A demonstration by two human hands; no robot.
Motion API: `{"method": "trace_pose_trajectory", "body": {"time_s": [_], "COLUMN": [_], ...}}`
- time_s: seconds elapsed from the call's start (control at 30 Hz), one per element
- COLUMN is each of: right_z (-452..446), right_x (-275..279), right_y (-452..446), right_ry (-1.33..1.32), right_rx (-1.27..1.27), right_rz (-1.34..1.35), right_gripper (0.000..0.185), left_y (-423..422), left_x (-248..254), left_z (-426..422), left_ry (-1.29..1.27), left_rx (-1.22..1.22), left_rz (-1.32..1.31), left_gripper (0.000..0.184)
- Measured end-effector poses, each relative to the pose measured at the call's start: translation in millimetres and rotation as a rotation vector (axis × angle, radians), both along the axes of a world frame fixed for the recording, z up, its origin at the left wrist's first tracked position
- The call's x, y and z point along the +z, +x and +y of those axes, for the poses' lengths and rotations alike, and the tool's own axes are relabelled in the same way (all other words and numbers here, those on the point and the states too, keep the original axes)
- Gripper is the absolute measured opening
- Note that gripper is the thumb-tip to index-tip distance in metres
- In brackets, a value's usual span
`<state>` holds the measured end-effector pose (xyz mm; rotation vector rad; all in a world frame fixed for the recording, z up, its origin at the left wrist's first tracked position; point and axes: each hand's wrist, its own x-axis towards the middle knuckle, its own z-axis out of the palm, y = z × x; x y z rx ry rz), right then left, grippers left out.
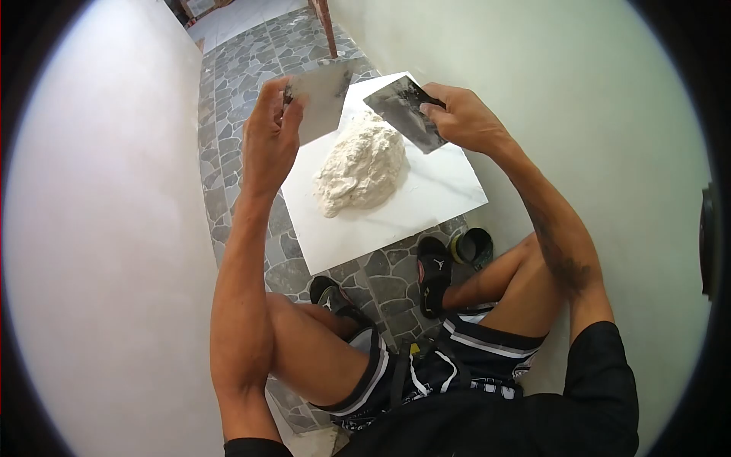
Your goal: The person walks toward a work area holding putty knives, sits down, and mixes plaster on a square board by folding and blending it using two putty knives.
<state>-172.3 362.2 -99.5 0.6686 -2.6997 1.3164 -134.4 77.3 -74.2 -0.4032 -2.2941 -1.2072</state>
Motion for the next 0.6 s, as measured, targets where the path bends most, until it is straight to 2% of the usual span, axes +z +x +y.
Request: {"method": "trace_pose_trajectory", "body": {"time_s": [0.17, 0.27, 0.33, 0.4, 0.5, 0.6], "right_z": [-8, -23, -34, -42, -42, -26], "right_x": [-24, -26, -25, -14, -13, -5], "right_y": [-3, 4, 6, 16, 21, 41], "right_ry": [-0.228, -0.311, -0.324, -0.259, -0.301, -0.298], "right_rx": [0.027, 0.003, -0.027, -0.06, -0.016, -0.07], "right_rz": [-0.147, -0.155, -0.115, -0.052, -0.011, -0.055], "right_gripper": [0.024, 0.025, 0.025, 0.027, 0.028, 0.024], "left_y": [-6, 1, 1, 0, -9, -15], "left_x": [-9, -6, -9, -12, -19, -21], "left_z": [14, 38, 52, 62, 61, 50], "left_ry": [-0.081, -0.148, -0.17, -0.247, -0.312, -0.348], "left_rx": [0.048, 0.037, 0.011, 0.039, 0.088, 0.169], "left_rz": [0.092, 0.021, -0.009, 0.02, 0.112, 0.131], "left_gripper": [0.025, 0.025, 0.025, 0.024, 0.025, 0.027]}}
